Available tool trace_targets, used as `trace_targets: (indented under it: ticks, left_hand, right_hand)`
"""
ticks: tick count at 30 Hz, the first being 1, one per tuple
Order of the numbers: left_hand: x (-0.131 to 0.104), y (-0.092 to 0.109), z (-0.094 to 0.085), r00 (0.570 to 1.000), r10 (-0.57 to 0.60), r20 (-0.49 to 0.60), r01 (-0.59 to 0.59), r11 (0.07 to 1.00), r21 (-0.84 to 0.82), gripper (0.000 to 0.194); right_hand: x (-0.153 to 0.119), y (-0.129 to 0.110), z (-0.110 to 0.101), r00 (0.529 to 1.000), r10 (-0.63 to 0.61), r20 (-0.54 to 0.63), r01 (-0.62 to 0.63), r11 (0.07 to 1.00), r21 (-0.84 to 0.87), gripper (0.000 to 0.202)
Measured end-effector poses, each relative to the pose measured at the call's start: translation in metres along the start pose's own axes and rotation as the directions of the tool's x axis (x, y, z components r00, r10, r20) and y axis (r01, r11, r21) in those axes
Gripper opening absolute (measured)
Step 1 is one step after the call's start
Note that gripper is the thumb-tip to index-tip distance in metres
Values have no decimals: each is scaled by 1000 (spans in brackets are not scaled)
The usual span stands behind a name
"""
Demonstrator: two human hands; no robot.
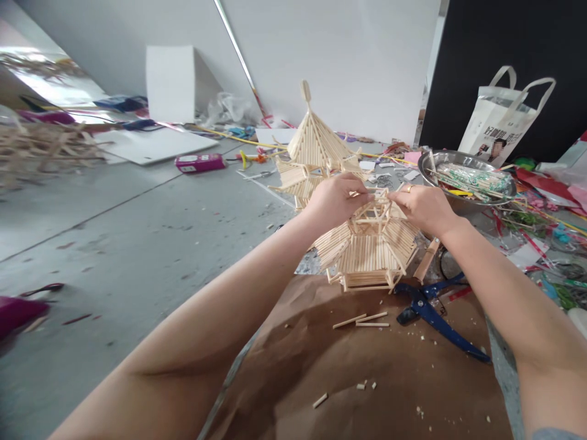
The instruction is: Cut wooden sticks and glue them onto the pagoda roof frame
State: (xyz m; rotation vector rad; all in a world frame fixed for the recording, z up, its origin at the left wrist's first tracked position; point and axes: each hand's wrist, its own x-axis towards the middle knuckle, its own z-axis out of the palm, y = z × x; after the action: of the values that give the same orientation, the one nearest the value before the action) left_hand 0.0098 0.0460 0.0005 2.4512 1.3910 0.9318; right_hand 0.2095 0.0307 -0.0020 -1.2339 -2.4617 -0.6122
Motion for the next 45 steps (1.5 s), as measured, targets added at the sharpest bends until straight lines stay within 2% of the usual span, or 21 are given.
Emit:
trace_targets:
  ticks: [12,15,18,20,22,25,26,28,30,32,35,36,37,40,41,42,43,45]
  left_hand:
    - [0,0,2,1000,-4,-2,4,1000,10,22]
    - [0,1,1,1000,-19,-15,19,1000,-20,22]
    - [-2,1,-3,991,-88,-105,79,993,-92,24]
    - [-3,-3,-6,962,-189,-198,139,960,-243,23]
    - [-4,-11,-9,903,-355,-243,191,837,-513,23]
    - [-5,-30,-11,786,-596,-162,166,457,-874,27]
    - [-6,-36,-12,750,-649,-127,136,339,-931,29]
    - [-7,-45,-14,682,-728,-65,90,172,-981,35]
    - [-8,-46,-17,640,-767,-37,58,96,-994,40]
    - [-11,-41,-23,643,-763,-61,21,97,-995,44]
    - [-17,-31,-35,686,-711,-156,-44,173,-984,50]
    - [-19,-30,-39,683,-703,-200,-70,210,-975,50]
    - [-22,-32,-42,670,-702,-242,-94,242,-966,49]
    - [-29,-46,-46,584,-750,-309,-136,285,-949,45]
    - [-31,-52,-46,556,-780,-285,-120,264,-957,44]
    - [-34,-57,-45,546,-806,-228,-76,224,-972,44]
    - [-36,-61,-45,509,-836,-206,-54,208,-977,45]
    - [-40,-61,-46,555,-811,-182,-23,204,-979,41]
  right_hand:
    - [0,-2,-1,999,23,29,-23,1000,3,31]
    - [0,-3,0,998,57,7,-57,998,38,31]
    - [0,-2,1,994,100,-46,-94,988,121,31]
    - [-1,-1,-1,987,137,-80,-120,974,195,30]
    - [-3,0,-3,977,186,-102,-152,949,277,28]
    - [-5,0,-7,958,261,-116,-199,901,386,25]
    - [-6,-1,-9,953,281,-115,-211,885,414,24]
    - [-8,-2,-10,944,311,-111,-228,856,465,22]
    - [-9,-4,-11,943,318,-100,-228,835,501,20]
    - [-10,-5,-12,946,311,-92,-221,825,521,18]
    - [-12,-5,-11,949,306,-77,-220,816,534,15]
    - [-13,-5,-11,947,312,-73,-226,811,539,15]
    - [-14,-4,-10,945,321,-67,-235,804,546,14]
    - [-15,-3,-8,932,361,-36,-267,749,607,15]
    - [-15,-3,-8,928,373,-19,-276,718,638,15]
    - [-15,-4,-8,924,382,3,-285,683,672,15]
    - [-15,-5,-9,920,391,27,-294,643,707,15]
    - [-14,-9,-13,908,412,81,-318,548,774,14]
